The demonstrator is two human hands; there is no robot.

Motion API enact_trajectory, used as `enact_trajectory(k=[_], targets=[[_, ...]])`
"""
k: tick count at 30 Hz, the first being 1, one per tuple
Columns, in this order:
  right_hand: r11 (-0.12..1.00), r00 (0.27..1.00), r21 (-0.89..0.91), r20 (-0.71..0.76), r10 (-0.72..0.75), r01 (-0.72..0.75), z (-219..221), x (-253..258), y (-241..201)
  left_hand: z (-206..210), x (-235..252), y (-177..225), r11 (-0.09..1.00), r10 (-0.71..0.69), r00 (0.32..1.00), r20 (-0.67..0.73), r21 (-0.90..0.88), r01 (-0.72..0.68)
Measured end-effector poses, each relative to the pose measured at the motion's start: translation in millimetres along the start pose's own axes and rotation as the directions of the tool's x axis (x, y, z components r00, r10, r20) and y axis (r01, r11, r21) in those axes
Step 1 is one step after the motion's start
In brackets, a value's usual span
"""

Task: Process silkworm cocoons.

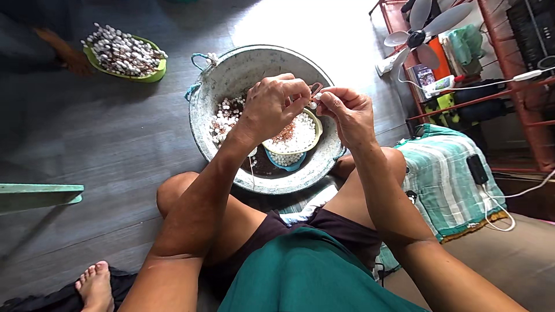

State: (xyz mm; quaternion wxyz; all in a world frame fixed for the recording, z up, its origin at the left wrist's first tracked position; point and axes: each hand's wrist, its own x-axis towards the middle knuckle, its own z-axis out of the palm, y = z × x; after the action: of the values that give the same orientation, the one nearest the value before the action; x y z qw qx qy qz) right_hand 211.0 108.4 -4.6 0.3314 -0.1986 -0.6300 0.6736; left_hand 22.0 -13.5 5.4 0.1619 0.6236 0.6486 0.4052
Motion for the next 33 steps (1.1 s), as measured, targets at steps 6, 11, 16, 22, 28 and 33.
enact_trajectory(k=[6, 11, 16, 22, 28, 33], targets=[[0.998, 0.999, -0.037, 0.022, -0.042, 0.043, 0.3, 0.6, -0.2, -1.0, 0.0, 1.3, 1.0, -0.005, 1.0, 0.016, 0.014, 0.005], [0.998, 0.999, -0.041, 0.019, -0.051, 0.052, 0.1, -0.2, 1.0, -1.5, 0.0, 1.7, 0.999, -0.015, 1.0, 0.026, 0.037, 0.014], [0.99, 0.995, -0.099, 0.046, -0.094, 0.098, -0.3, -0.2, 1.0, -0.5, -0.3, 1.1, 0.998, -0.011, 1.0, 0.022, 0.067, 0.01], [0.965, 0.989, -0.222, 0.066, -0.13, 0.142, 2.5, 1.4, -1.4, -1.0, -0.2, 1.8, 0.997, -0.034, 0.999, 0.035, 0.077, 0.031], [0.944, 0.984, -0.283, 0.105, -0.144, 0.169, 2.0, 3.3, -8.9, 0.6, 0.9, -1.3, 0.997, -0.02, 1.0, -0.004, 0.071, 0.02], [0.891, 0.979, -0.41, 0.131, -0.157, 0.198, 6.0, -2.9, -13.0, 2.8, 1.9, -2.8, 0.999, 0.001, 1.0, -0.017, 0.042, 0.0]])
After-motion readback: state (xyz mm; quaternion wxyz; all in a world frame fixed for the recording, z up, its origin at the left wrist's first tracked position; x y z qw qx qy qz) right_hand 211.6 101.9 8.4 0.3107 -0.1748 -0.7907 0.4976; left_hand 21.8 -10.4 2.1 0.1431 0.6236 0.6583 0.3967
